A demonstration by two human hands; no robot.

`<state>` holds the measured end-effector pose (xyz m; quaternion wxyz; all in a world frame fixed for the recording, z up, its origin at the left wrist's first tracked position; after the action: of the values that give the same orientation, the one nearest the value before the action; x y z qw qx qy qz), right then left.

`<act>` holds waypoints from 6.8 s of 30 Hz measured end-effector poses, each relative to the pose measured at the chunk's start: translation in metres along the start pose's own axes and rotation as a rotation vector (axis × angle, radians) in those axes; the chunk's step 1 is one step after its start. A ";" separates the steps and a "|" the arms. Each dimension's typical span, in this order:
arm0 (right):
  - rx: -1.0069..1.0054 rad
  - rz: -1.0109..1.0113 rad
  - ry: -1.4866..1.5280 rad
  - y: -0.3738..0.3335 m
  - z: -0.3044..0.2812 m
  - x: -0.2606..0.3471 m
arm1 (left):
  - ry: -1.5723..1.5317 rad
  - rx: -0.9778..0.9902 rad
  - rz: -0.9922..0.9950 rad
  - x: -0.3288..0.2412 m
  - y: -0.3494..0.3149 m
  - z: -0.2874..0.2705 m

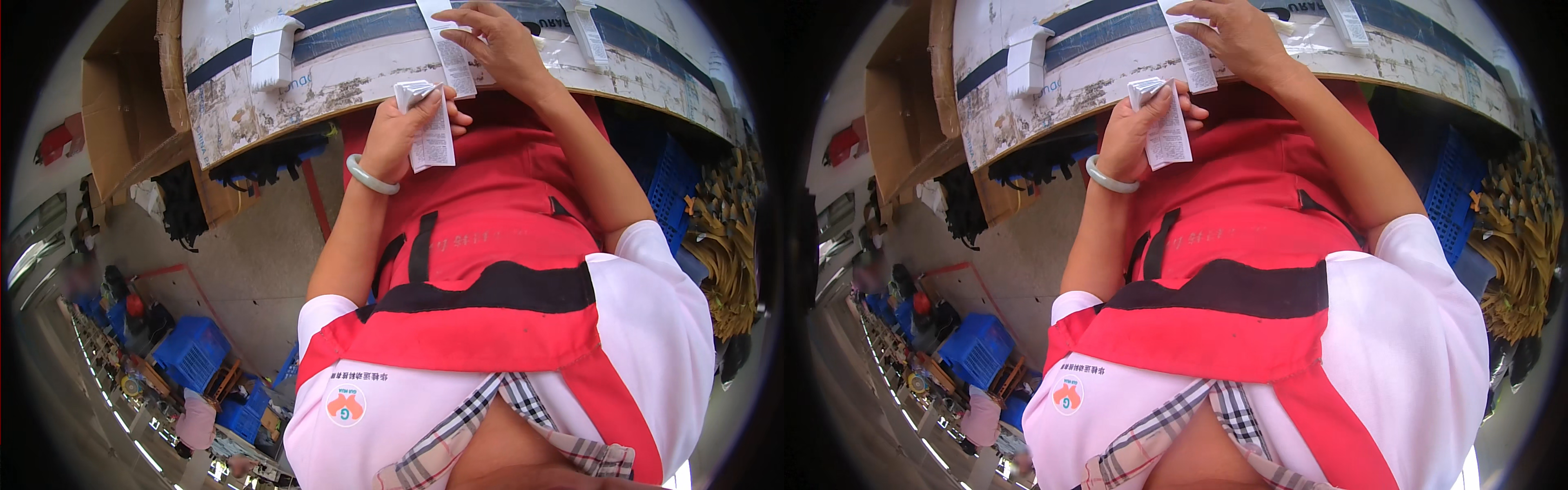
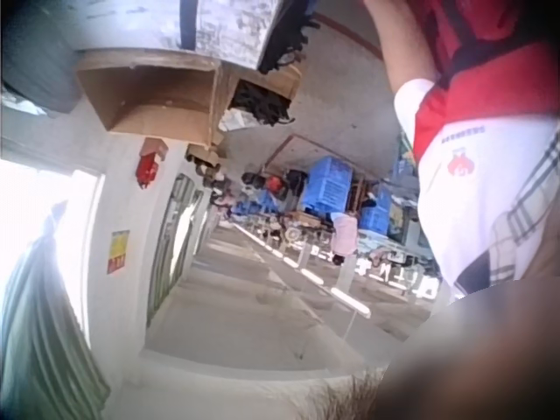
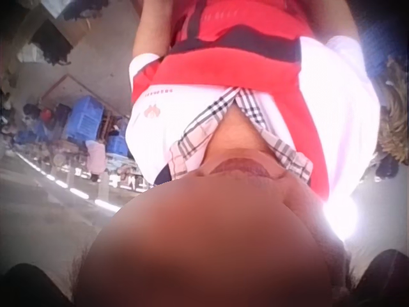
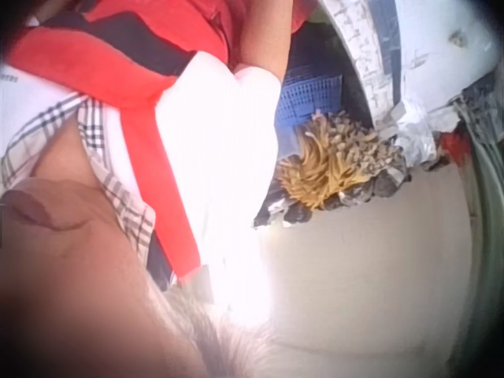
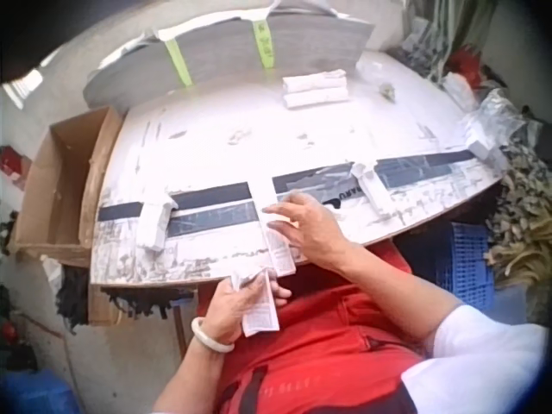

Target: Handling and organizing small white labels at a factory workstation.

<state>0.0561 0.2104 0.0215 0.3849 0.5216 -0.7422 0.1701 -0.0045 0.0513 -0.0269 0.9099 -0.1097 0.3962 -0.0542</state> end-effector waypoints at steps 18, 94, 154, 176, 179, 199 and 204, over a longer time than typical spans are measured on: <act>0.128 -0.082 0.235 -0.022 -0.006 0.037 | 0.157 -0.224 0.291 -0.042 -0.008 -0.006; -0.119 -0.133 -0.177 0.005 -0.011 0.016 | 0.112 0.076 -0.095 0.009 -0.007 0.013; -0.176 -0.088 -0.156 0.010 0.001 -0.020 | 0.206 -0.243 0.143 -0.007 -0.002 -0.009; 0.273 0.216 0.624 -0.033 0.013 0.027 | 0.503 -0.332 0.466 -0.040 -0.015 -0.003; 0.279 0.240 0.654 -0.033 0.016 0.028 | 0.495 -0.319 0.493 -0.040 -0.017 -0.003; 0.199 0.207 0.549 -0.045 0.037 0.024 | 0.018 0.026 0.113 -0.002 -0.005 0.002; 0.112 -0.075 0.207 -0.049 0.028 0.052 | -0.099 -0.085 0.099 -0.007 -0.008 0.011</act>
<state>0.0809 0.1389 0.0354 0.4357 0.5492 -0.6680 0.2497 -0.0011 0.0464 -0.0132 0.9245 -0.1311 0.3575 0.0133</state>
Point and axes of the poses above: each hand's wrist, its own y-axis towards the middle knuckle, its own z-axis out of the palm, x = y × z, the point moved 6 cm from there along y, towards the middle knuckle, and after that the axes turned 10 degrees about x, right-handed, at the moved point
